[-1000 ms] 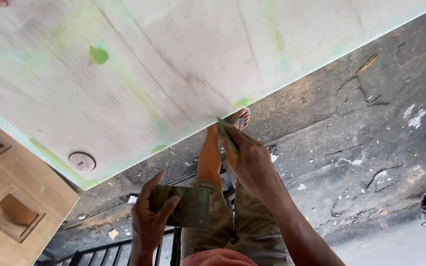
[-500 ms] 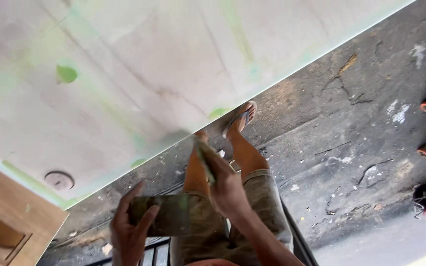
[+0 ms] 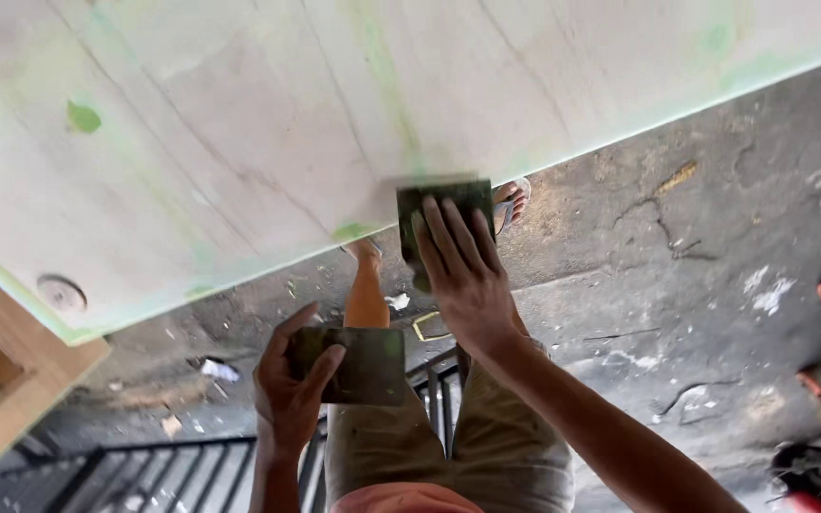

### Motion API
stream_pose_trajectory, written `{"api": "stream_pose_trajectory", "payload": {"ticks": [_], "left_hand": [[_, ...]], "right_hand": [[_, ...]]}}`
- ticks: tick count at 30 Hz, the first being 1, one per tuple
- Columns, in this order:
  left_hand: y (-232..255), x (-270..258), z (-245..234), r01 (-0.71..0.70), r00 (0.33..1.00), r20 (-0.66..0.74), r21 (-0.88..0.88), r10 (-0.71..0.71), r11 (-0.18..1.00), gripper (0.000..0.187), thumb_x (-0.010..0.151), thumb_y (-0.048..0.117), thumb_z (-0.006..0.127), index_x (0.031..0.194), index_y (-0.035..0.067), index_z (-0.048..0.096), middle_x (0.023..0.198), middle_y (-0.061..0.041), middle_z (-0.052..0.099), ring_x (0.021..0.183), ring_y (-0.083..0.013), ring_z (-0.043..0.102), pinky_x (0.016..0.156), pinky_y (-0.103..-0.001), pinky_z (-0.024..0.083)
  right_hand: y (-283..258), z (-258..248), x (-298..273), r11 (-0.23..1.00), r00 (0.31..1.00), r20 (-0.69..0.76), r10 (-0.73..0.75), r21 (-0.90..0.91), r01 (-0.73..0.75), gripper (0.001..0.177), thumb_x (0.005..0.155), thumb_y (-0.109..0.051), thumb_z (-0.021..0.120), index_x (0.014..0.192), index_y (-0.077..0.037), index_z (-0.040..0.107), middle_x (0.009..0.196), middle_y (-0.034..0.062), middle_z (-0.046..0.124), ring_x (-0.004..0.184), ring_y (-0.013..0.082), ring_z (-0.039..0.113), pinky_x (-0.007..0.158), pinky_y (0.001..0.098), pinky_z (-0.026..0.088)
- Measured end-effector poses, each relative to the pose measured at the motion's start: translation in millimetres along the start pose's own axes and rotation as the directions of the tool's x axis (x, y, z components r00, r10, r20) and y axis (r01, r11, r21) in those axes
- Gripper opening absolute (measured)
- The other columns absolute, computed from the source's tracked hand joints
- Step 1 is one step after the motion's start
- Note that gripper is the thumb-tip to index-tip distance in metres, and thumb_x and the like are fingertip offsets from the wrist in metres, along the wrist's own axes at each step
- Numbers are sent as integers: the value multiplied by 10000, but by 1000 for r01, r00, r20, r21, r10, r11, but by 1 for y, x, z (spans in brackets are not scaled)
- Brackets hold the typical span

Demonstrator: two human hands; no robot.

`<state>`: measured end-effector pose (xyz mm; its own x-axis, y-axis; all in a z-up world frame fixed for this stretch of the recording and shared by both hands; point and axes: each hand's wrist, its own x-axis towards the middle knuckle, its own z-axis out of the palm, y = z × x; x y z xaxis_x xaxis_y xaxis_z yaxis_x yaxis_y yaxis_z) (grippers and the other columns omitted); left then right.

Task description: The person uses a putty knife to spread green filler paste onto the edges and surfaces of wooden cabinet doors and frames. They work on multiple pieces, smoothing the filler into seams and around circular hardware cutouts.

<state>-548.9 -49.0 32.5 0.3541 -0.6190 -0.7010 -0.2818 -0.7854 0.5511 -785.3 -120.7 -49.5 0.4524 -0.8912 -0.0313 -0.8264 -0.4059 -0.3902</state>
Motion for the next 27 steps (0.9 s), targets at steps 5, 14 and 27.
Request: {"api": "stream_pose_trajectory", "payload": {"ticks": [5, 14, 27], "left_hand": [[9, -35, 32, 76, 995, -54, -223, -90, 972, 562, 839, 160, 796, 1390, 151, 687, 878, 25, 648, 755, -67, 532, 694, -201, 478], [-16, -51, 34, 143, 974, -121, -321, -190, 936, 582, 847, 198, 770, 1415, 135, 658, 779, -6, 616, 664, -85, 507, 611, -211, 454], [12, -18, -14, 133, 961, -200, -263, -189, 956, 567, 842, 107, 740, 1403, 130, 662, 972, -42, 621, 749, -105, 502, 663, -210, 442]], "right_hand": [[-1, -11, -16, 998, 990, 141, -1, -60, 9, 547, 975, -5, 535, 1519, -35, 484, 1593, 147, 451, 1466, 323, 448, 1224, 520, 365], [4, -32, 51, 899, 931, 147, 334, 249, -362, 688, 879, 14, 735, 1496, 28, 433, 1393, 238, 609, 1263, 374, 589, 919, 438, 634], [-42, -47, 44, 641, 881, 440, 173, 629, -440, 595, 862, 174, 443, 1441, 37, 463, 1366, 287, 618, 1091, 441, 684, 947, 539, 571]]}}
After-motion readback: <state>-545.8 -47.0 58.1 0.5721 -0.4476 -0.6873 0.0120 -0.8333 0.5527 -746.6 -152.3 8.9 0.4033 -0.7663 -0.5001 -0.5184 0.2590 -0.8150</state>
